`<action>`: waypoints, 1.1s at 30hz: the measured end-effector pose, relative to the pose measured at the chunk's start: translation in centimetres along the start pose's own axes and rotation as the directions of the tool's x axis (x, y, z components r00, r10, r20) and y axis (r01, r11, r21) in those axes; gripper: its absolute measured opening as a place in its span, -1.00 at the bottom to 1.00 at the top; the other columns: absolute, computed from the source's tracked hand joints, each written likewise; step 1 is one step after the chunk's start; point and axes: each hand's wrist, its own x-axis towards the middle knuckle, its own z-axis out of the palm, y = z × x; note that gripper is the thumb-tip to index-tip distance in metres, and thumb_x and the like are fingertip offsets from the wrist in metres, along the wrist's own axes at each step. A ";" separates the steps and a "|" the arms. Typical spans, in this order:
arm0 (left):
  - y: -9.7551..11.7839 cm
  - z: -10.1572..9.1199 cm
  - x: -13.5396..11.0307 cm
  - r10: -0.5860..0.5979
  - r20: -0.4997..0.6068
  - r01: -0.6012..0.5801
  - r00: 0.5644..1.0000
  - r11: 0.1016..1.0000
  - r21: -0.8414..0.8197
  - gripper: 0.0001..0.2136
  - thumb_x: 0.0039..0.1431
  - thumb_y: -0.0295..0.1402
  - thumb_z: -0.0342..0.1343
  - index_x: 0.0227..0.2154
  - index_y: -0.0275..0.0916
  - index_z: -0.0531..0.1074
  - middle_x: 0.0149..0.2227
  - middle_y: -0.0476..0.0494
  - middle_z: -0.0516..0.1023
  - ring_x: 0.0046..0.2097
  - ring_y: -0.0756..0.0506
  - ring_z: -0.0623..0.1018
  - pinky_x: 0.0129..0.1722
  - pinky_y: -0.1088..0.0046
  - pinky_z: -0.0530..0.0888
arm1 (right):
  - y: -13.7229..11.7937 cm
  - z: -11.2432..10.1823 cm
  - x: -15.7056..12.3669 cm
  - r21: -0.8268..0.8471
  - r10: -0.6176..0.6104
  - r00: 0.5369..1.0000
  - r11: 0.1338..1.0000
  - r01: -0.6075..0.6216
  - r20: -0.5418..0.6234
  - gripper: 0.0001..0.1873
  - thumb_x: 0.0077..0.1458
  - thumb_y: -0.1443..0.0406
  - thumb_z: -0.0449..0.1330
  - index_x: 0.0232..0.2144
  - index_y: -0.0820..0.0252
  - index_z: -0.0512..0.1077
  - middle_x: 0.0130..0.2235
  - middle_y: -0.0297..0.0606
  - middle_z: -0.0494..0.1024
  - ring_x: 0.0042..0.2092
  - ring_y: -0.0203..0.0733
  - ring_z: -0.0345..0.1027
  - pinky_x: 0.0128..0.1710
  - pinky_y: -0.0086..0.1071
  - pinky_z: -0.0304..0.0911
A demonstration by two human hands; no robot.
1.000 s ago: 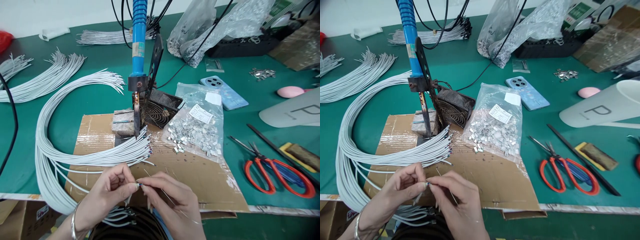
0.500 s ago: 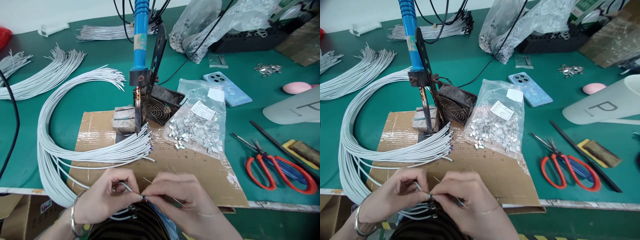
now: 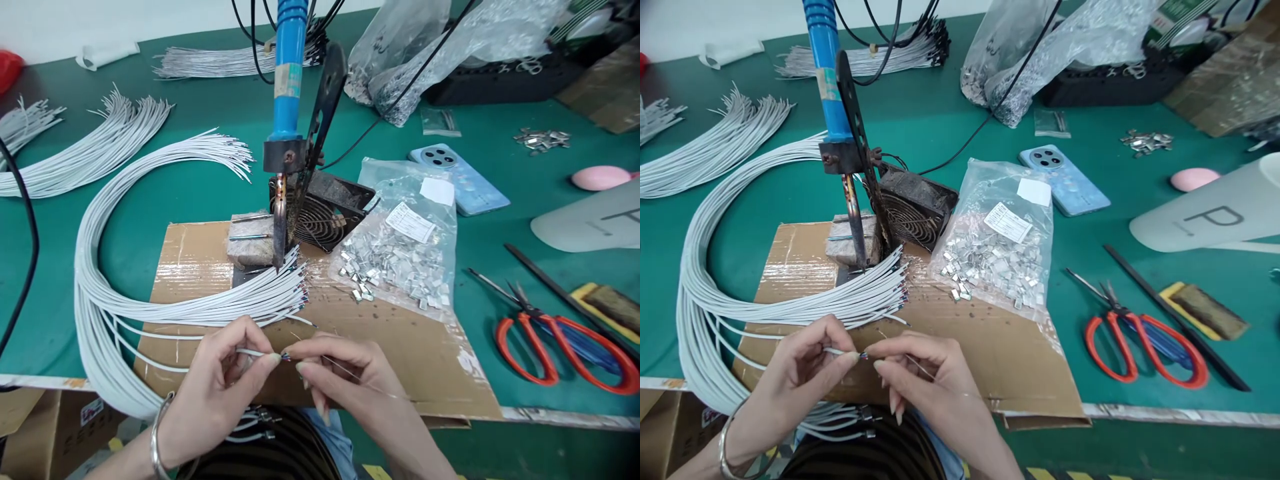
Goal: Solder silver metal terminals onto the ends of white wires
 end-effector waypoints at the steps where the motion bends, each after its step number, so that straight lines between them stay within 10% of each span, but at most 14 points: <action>1: -0.1 0.1 0.0 0.016 -0.018 -0.016 1.000 1.000 0.012 -0.76 0.37 -0.16 0.08 -0.37 -0.18 0.35 -0.49 0.09 0.23 -0.47 -0.01 0.16 -0.49 0.45 0.13 | 0.2 0.3 -0.1 0.022 -0.014 1.000 1.000 0.014 -0.018 -0.88 0.11 0.22 0.39 -0.29 0.09 0.71 -0.59 -0.42 0.44 -0.63 -0.46 0.31 -0.63 -0.63 0.25; 13: -0.5 1.1 -0.5 0.148 -0.109 -0.125 0.983 0.973 0.192 -0.80 0.41 -0.26 0.04 -0.35 -0.18 0.38 -0.50 0.08 0.30 -0.50 -0.01 0.25 -0.50 0.47 0.21 | 0.1 3.0 -0.8 0.038 -0.085 0.954 0.994 0.100 -0.288 -0.87 0.07 0.22 0.41 -0.44 0.15 0.69 -0.57 -0.42 0.42 -0.65 -0.50 0.27 -0.64 -0.65 0.21; 22: -0.3 2.3 -0.3 0.016 -0.133 -0.040 0.991 0.982 -0.183 -0.72 0.45 -0.16 -0.03 -0.38 -0.17 0.28 -0.53 0.10 0.29 -0.51 0.02 0.29 -0.51 0.53 0.23 | 3.1 5.8 -0.1 -0.079 -0.258 0.862 0.965 0.249 -0.437 -0.78 0.26 0.18 0.25 -0.39 0.15 0.58 -0.58 -0.48 0.39 -0.68 -0.50 0.18 -0.71 -0.62 0.16; 27: 0.0 1.8 -0.1 -0.076 -0.042 0.050 0.996 0.895 -0.444 -0.72 0.36 -0.10 0.12 -0.35 -0.19 0.30 -0.57 0.17 0.19 -0.54 0.07 0.14 -0.55 0.59 0.11 | 3.0 4.7 0.0 -0.418 -0.609 0.729 0.778 0.469 -0.314 -0.78 0.16 0.47 0.29 -0.28 0.02 0.63 -0.47 -0.40 0.55 -0.52 -0.40 0.37 -0.53 -0.56 0.29; 33: 0.7 1.4 0.4 -0.145 -0.067 0.108 0.987 0.914 -0.391 -0.60 0.18 0.01 0.26 -0.41 -0.25 0.37 -0.58 0.10 0.28 -0.52 0.06 0.17 -0.54 0.57 0.13 | 0.8 1.8 -0.3 -0.657 -0.791 0.611 0.440 0.612 0.039 -0.62 0.02 0.63 0.30 -0.15 0.22 0.64 -0.36 -0.21 0.67 -0.38 -0.26 0.52 -0.28 -0.49 0.47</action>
